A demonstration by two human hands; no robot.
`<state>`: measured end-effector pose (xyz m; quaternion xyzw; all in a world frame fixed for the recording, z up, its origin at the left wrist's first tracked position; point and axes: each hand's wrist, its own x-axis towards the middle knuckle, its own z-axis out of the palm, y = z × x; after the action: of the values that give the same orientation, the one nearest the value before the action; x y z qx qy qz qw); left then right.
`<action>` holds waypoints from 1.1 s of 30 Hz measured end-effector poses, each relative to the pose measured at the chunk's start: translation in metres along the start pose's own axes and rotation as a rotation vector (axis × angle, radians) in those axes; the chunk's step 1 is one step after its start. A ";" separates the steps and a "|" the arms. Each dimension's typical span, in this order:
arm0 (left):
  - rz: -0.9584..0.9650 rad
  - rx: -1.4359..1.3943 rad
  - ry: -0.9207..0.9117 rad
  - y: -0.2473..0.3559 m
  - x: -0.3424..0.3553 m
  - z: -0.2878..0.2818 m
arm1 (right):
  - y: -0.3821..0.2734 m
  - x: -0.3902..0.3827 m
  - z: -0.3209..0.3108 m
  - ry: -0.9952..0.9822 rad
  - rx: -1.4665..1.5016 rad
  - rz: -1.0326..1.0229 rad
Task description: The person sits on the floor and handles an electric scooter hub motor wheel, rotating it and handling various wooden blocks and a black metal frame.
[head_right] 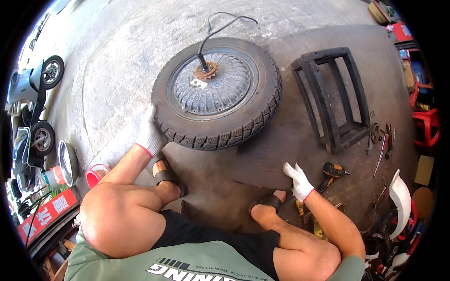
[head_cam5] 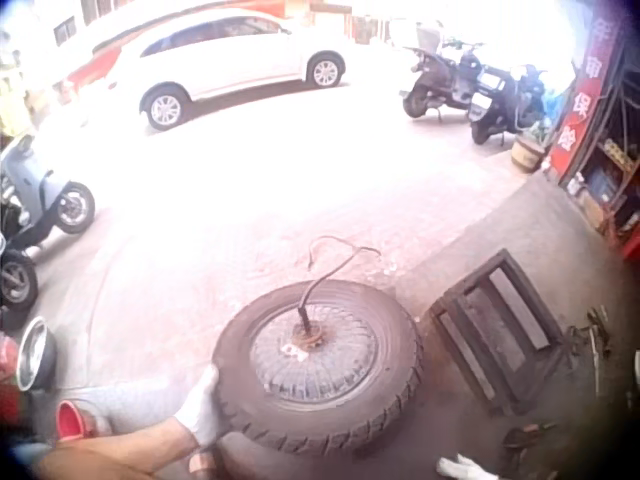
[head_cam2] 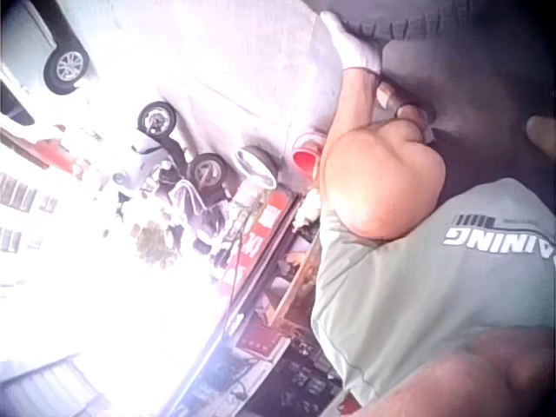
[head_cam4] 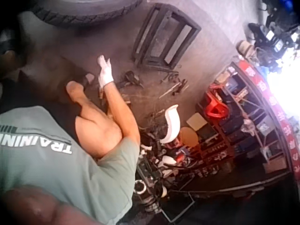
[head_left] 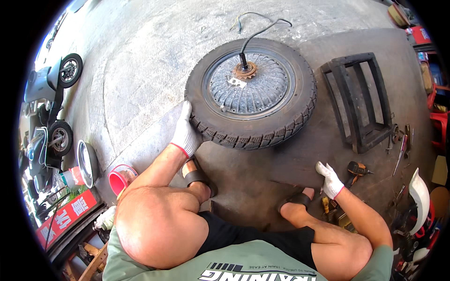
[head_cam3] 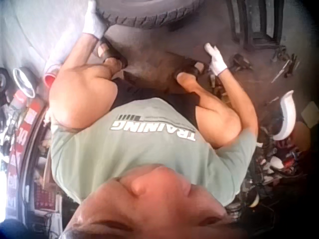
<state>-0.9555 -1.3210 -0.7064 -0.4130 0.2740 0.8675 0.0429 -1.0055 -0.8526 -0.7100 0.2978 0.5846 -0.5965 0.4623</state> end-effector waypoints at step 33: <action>0.231 0.471 -0.175 0.100 -0.027 0.129 | -0.141 0.096 0.041 -0.040 0.094 -0.130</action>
<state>-1.0578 -1.3355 -0.5769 -0.2811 0.5085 0.8115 0.0622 -1.1630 -0.9275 -0.7309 0.2687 0.5647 -0.6578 0.4198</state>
